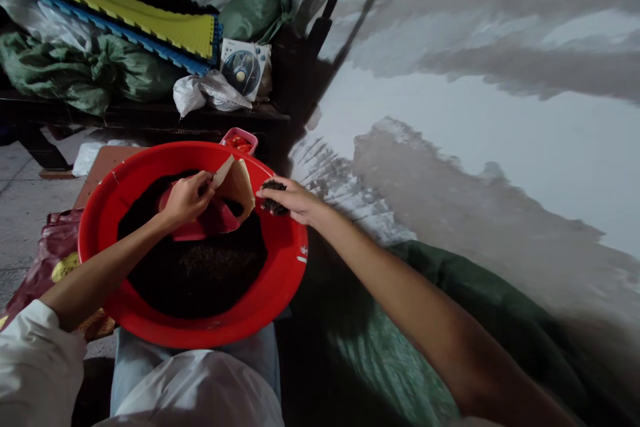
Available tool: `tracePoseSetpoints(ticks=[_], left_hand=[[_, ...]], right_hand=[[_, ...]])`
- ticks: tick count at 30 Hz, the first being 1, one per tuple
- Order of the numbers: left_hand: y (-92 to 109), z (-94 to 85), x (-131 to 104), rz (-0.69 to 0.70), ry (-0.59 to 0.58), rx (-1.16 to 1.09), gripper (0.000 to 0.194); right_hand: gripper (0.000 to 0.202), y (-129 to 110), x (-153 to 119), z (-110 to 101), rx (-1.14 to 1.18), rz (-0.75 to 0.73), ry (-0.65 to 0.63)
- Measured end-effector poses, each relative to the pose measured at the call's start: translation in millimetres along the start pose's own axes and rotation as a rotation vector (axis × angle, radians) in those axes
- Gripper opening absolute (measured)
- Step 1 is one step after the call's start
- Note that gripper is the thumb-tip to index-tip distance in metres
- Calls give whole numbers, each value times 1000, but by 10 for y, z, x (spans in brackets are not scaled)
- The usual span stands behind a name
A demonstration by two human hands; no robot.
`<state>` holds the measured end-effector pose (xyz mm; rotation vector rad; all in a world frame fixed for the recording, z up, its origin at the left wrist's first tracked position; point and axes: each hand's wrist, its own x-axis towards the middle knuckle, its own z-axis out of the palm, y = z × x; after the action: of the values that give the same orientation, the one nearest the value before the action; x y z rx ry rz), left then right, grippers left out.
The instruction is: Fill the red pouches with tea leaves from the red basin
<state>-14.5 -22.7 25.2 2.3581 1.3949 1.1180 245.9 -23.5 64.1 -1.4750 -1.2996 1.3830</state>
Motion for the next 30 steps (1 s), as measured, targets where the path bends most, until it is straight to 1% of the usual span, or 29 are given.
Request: tracePoseSetpoints(ticks=[3, 6, 8, 11, 15, 17, 20, 23, 30], left_hand=[[-11, 16, -4, 15, 2, -4, 23], [-31, 26, 0, 8, 3, -1, 22], [-42, 27, 3, 6, 3, 0, 23], [-52, 29, 3, 11, 8, -2, 23], [-64, 42, -3, 24, 17, -10, 24], [-68, 48, -6, 29, 15, -19, 25], [-67, 48, -8, 29, 20, -28, 25], [-58, 40, -9, 23, 14, -28, 24], [-70, 60, -13, 27, 11, -30, 26]], right_hand=[[41, -197, 42, 83, 111, -95, 52], [43, -362, 100, 230, 234, -252, 66], [44, -443, 146, 329, 266, -337, 67], [44, -522, 210, 439, 246, -399, 59], [44, -548, 263, 511, 223, -441, 76], [42, -535, 274, 530, 235, -452, 91], [39, -505, 280, 548, 254, -462, 80], [37, -479, 281, 551, 264, -463, 65], [33, -455, 282, 562, 240, -450, 74]])
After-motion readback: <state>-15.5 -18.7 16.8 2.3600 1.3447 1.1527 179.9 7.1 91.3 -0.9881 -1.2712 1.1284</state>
